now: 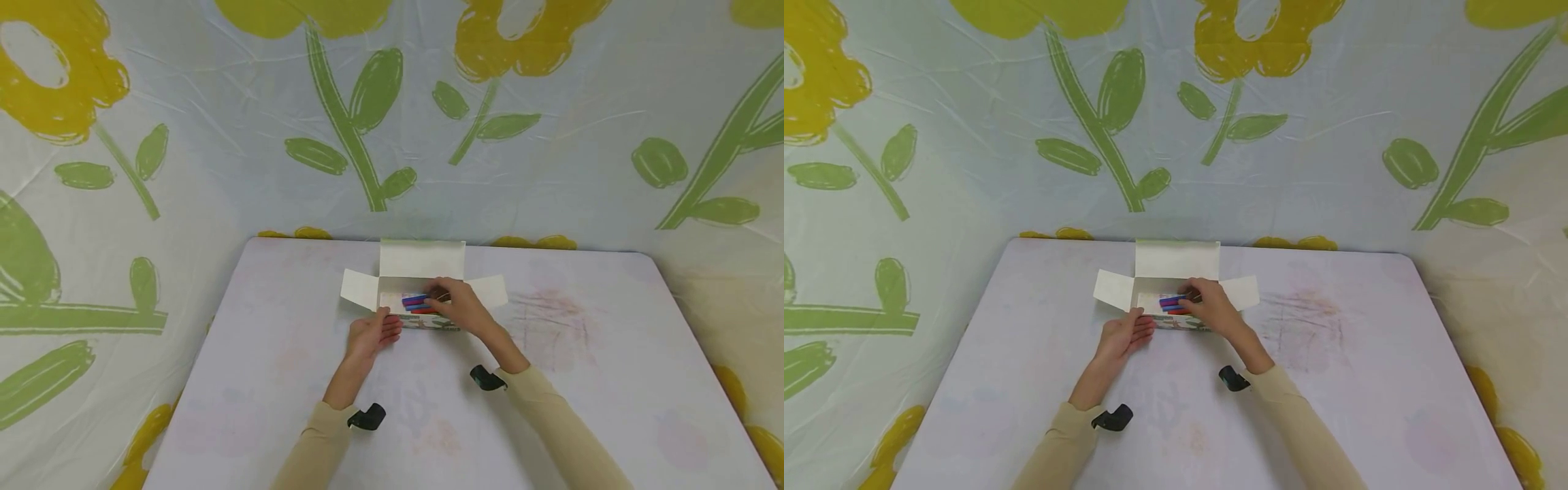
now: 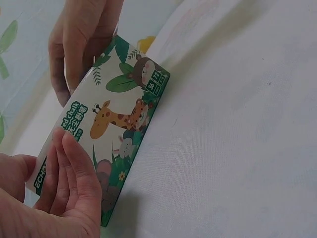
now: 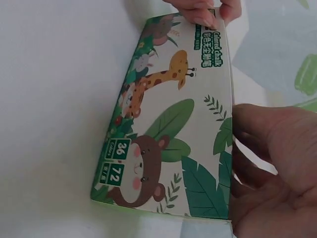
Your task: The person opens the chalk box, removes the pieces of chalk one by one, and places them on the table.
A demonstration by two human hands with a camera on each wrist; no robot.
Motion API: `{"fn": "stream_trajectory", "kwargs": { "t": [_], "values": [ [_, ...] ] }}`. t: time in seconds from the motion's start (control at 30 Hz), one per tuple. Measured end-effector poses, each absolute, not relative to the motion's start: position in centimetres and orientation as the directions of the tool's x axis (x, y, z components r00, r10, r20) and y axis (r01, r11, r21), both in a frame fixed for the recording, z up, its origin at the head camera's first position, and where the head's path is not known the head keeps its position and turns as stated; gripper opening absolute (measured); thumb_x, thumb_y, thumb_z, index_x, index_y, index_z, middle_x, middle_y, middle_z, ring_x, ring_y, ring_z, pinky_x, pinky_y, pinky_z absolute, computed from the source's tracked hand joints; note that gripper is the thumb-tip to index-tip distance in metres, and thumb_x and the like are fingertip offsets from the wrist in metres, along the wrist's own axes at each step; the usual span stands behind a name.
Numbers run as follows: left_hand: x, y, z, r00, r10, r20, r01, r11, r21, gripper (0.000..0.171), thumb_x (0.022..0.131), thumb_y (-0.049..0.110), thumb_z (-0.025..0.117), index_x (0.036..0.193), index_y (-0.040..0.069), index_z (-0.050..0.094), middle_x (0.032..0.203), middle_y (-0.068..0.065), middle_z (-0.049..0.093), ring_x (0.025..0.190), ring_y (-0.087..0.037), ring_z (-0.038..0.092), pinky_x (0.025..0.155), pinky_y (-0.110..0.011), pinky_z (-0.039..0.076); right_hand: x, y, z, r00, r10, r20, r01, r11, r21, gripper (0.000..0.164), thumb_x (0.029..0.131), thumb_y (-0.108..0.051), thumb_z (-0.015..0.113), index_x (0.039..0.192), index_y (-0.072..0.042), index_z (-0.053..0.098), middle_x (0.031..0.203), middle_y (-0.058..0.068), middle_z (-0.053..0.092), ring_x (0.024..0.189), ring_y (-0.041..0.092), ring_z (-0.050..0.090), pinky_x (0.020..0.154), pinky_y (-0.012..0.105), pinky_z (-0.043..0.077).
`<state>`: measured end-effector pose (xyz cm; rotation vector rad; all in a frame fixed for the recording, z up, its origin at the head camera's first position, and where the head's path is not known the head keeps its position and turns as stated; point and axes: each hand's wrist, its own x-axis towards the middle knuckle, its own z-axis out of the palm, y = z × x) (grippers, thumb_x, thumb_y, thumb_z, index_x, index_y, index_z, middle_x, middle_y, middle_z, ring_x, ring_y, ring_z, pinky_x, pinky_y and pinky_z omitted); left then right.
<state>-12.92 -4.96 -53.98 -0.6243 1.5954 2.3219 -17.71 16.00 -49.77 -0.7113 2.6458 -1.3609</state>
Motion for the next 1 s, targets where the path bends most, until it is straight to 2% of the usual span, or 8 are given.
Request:
{"fn": "stream_trajectory", "kwargs": {
  "t": [0.13, 0.3, 0.43, 0.6, 0.83, 1.0],
  "values": [
    [-13.0, -5.1, -54.3, -0.878, -0.028, -0.478, -0.435, -0.372, 0.82, 0.035, 0.103, 0.02, 0.06, 0.103, -0.013, 0.07, 0.082, -0.009, 0.075, 0.07, -0.01, 0.071, 0.069, -0.023, 0.061, -18.6, 15.9, -49.7, -0.839, -0.536, 0.096, -0.415, 0.515, -0.75, 0.021, 0.092, 0.006, 0.072, 0.111, 0.011, 0.066, 0.106, 0.027, 0.069, 0.097, 0.038, 0.069, 0.086, 0.049, 0.06],
    [-13.1, -5.0, -54.5, -0.885, -0.033, -0.465, -0.419, -0.383, 0.823, 0.033, 0.103, 0.019, 0.06, 0.1, -0.012, 0.071, 0.081, -0.009, 0.074, 0.069, -0.01, 0.071, 0.068, -0.023, 0.061, -19.5, 15.7, -49.3, -0.785, -0.619, 0.019, -0.457, 0.559, -0.692, 0.02, 0.089, 0.005, 0.075, 0.106, 0.009, 0.066, 0.103, 0.023, 0.069, 0.097, 0.037, 0.067, 0.088, 0.049, 0.058],
    [-13.1, -5.0, -54.7, -0.892, -0.028, -0.451, -0.405, -0.393, 0.825, 0.034, 0.103, 0.019, 0.059, 0.098, -0.012, 0.071, 0.08, -0.009, 0.074, 0.068, -0.01, 0.07, 0.068, -0.023, 0.061, -20.1, 15.3, -48.7, -0.758, -0.648, -0.072, -0.483, 0.632, -0.606, 0.017, 0.088, 0.004, 0.076, 0.103, 0.006, 0.068, 0.101, 0.018, 0.069, 0.095, 0.032, 0.064, 0.088, 0.048, 0.055],
    [-13.2, -4.8, -54.7, -0.889, -0.036, -0.457, -0.406, -0.399, 0.822, 0.034, 0.103, 0.018, 0.06, 0.1, -0.014, 0.07, 0.079, -0.009, 0.074, 0.069, -0.011, 0.07, 0.069, -0.024, 0.062, -20.9, 15.0, -48.2, -0.722, -0.661, -0.203, -0.494, 0.699, -0.517, 0.01, 0.09, 0.003, 0.074, 0.099, 0.002, 0.069, 0.097, 0.012, 0.069, 0.091, 0.026, 0.063, 0.084, 0.041, 0.056],
    [-13.1, -4.8, -54.4, -0.89, -0.038, -0.454, -0.405, -0.391, 0.827, 0.036, 0.103, 0.018, 0.06, 0.104, -0.017, 0.069, 0.082, -0.01, 0.074, 0.07, -0.011, 0.071, 0.071, -0.025, 0.062, -21.8, 14.9, -48.5, -0.664, -0.696, -0.272, -0.496, 0.683, -0.536, 0.006, 0.092, 0.002, 0.073, 0.097, 0.001, 0.07, 0.093, 0.009, 0.068, 0.084, 0.018, 0.061, 0.078, 0.033, 0.056],
    [-13.0, -4.8, -54.3, -0.894, -0.032, -0.447, -0.399, -0.397, 0.827, 0.036, 0.103, 0.018, 0.06, 0.106, -0.018, 0.068, 0.082, -0.01, 0.074, 0.07, -0.011, 0.07, 0.072, -0.025, 0.062, -21.9, 15.2, -48.9, -0.631, -0.732, -0.255, -0.53, 0.648, -0.546, 0.004, 0.094, 0.002, 0.071, 0.098, 0.002, 0.071, 0.092, 0.01, 0.068, 0.083, 0.019, 0.059, 0.075, 0.03, 0.053]
  ]
}}
